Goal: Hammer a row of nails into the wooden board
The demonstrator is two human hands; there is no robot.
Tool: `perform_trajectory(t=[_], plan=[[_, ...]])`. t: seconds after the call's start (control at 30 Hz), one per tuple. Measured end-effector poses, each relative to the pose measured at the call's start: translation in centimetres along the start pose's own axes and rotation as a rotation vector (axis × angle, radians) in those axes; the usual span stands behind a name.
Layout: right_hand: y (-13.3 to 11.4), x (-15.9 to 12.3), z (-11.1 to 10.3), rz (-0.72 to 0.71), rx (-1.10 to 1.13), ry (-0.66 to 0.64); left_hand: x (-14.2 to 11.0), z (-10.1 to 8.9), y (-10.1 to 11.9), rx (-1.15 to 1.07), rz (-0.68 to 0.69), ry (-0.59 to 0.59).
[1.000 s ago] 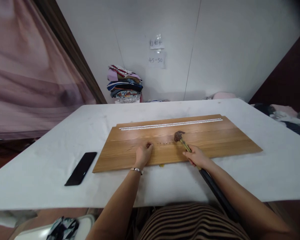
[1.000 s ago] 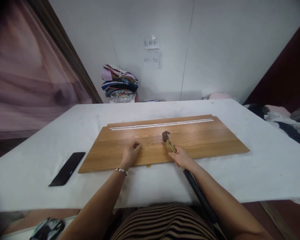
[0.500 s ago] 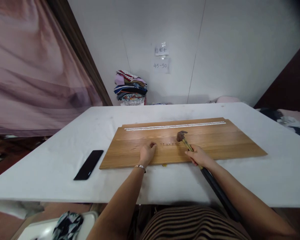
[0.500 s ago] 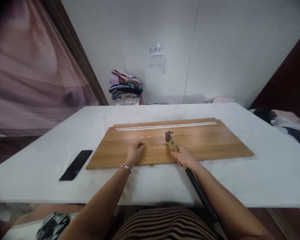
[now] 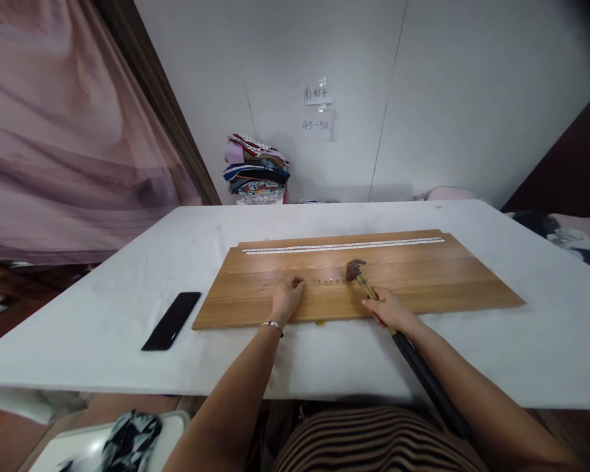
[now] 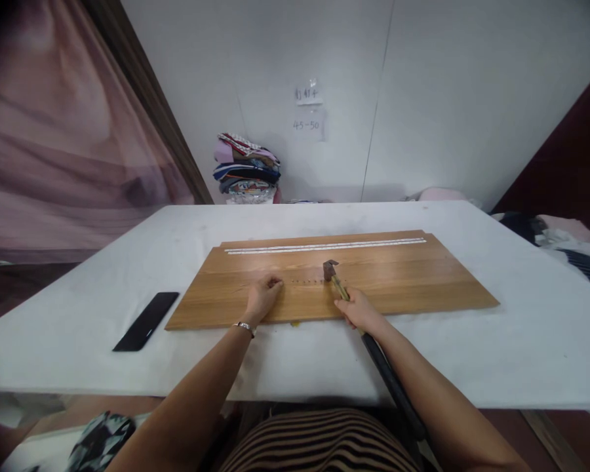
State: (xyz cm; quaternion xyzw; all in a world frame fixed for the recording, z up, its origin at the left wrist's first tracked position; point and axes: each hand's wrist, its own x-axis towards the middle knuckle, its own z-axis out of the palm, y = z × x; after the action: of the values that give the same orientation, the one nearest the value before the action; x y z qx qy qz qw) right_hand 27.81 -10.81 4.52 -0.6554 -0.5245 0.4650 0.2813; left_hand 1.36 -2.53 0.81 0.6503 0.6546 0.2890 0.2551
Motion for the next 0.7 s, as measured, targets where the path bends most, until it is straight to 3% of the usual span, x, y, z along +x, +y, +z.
perform_trajectory(t=[0.5, 0.7], plan=[[0.0, 0.0, -0.1, -0.010, 0.003, -0.022, 0.1, 0.1, -0.4, -0.029, -0.009, 0.000], [0.4, 0.4, -1.4, -0.062, 0.094, 0.025, 0.2, 0.3, -0.6, -0.083, 0.010, 0.008]])
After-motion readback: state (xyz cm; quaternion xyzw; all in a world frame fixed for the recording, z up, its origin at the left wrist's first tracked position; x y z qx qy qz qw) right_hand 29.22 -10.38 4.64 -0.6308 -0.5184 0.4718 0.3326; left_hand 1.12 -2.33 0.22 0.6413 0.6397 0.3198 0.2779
